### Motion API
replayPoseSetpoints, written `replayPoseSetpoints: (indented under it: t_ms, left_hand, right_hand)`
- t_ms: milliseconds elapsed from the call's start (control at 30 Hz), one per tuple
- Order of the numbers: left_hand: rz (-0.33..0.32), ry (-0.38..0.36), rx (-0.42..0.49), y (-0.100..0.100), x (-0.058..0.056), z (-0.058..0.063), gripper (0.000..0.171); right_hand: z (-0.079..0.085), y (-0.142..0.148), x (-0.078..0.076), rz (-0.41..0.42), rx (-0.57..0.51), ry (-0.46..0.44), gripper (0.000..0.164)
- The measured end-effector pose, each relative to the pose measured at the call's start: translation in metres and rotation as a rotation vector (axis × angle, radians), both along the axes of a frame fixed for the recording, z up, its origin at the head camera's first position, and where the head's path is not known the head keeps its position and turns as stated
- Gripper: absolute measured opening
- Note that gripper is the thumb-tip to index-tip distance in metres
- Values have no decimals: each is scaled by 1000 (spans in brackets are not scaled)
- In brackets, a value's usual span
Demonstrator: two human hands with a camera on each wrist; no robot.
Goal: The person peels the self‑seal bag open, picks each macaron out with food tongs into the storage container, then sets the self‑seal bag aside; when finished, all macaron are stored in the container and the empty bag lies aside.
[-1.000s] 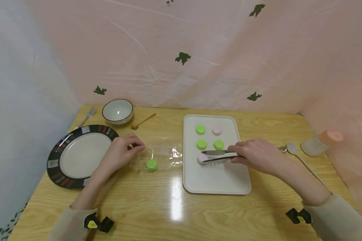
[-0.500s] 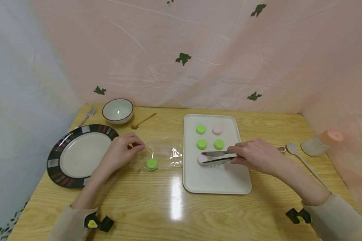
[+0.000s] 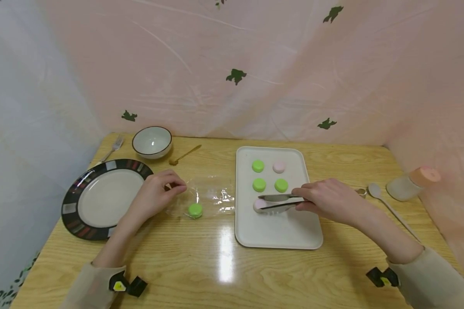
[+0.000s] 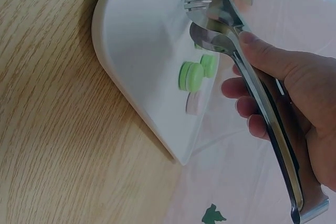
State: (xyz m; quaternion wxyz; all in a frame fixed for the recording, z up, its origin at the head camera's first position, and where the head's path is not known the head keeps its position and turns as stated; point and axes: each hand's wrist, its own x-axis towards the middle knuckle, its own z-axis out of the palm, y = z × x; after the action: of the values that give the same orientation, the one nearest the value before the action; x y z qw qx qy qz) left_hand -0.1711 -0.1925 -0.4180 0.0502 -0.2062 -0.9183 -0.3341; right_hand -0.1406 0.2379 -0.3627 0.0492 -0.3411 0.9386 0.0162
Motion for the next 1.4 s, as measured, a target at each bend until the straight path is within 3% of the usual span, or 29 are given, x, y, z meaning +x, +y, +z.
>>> replayPoseSetpoints:
  t_ms: [467,1400]
  left_hand:
    - [2,11,3,0,0,-1,6]
    - [3,11,-7,0,-1,-2,6]
  right_hand:
    - [0,1,-1,5,-16,-14,19]
    - [1,1,-5,23,-17,-26,17]
